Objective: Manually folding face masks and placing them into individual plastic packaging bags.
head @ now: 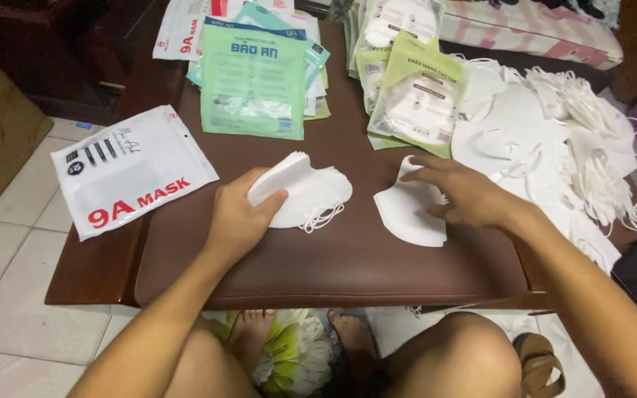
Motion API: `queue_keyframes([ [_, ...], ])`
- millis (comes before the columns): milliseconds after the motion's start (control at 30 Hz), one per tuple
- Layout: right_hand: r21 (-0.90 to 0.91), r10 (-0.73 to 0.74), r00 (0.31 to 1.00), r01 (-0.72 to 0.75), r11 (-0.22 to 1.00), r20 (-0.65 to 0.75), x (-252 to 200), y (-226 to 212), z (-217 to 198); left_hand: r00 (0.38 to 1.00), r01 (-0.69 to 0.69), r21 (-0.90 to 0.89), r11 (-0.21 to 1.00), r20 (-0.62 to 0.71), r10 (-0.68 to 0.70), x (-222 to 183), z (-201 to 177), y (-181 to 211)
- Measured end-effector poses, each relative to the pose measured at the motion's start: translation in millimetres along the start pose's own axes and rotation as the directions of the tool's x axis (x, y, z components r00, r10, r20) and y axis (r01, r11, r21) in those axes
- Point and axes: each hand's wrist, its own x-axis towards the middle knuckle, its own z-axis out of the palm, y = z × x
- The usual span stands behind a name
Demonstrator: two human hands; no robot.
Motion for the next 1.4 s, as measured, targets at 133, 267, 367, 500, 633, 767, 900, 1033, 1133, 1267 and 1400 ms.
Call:
queue_keyframes([
  [133, -0.309, 0.019, 0.983, 0.039, 0.950, 0.182, 45.3, 24.7, 20.0, 1.000, -0.005, -0.013, 1.000, -0.019, 0.005, 2.5, 1.4, 0.3],
  [267, -0.491, 0.037, 0.977, 0.072, 0.868, 0.209, 70.9, 36.4, 22.7, 1.000, -0.002, 0.006, 1.000, -0.010, 0.002, 2.5, -0.6, 1.7],
  [367, -0.480, 0.004, 0.989, 0.067, 0.875, 0.146, 73.0, 61.8, 20.8, 1.000, 0.020, -0.005, 1.000, 0.008, -0.020, 3.4, -0.8, 0.1],
  [500, -0.277, 0.076, 0.997, -0.076, 0.958, -0.009, 53.1, 98.2, 6.5, 1.000, 0.018, 0.005, 1.000, 0.021, -0.018, 5.0, -3.4, -7.9],
  [633, 0.005, 0.134, 0.960, -0.137, 0.991, -0.244, 22.6, 114.4, 5.1, 0.994, 0.090, -0.008, 0.996, 0.065, -0.089, 6.9, -1.8, -4.7],
  [767, -0.039, 0.177, 0.920, -0.203, 0.978, -0.349, 16.4, 146.1, 32.5, 0.997, 0.049, -0.023, 0.999, 0.057, -0.047, 8.0, 2.2, -6.2],
  [900, -0.312, -0.021, 0.838, -0.179, 0.933, -0.545, 9.1, 177.4, 64.1, 0.994, 0.089, 0.017, 0.996, 0.060, -0.089, 9.4, 2.7, -5.6],
  [1033, -0.505, -0.145, 0.744, -0.284, 0.815, -0.652, -4.2, 183.5, 80.2, 0.995, 0.087, 0.012, 0.996, 0.054, -0.088, 11.3, 3.5, -12.2],
  [1133, -0.478, -0.187, 0.702, -0.243, 0.844, -0.687, -14.1, 175.5, 72.0, 0.989, 0.133, 0.026, 0.991, 0.068, -0.135, 12.2, 3.2, -13.2],
  [1267, -0.005, 0.005, 0.810, -0.010, 1.000, -0.586, -38.5, 61.4, 26.3, 0.988, 0.129, -0.001, 0.992, 0.080, -0.129, 13.7, 6.7, -20.3],
  [1400, 0.388, -0.099, 0.844, 0.343, 0.856, -0.528, -8.6, -28.8, 36.5, 0.994, 0.083, -0.132, 0.988, 0.082, -0.072, 12.8, 8.8, -27.4],
])
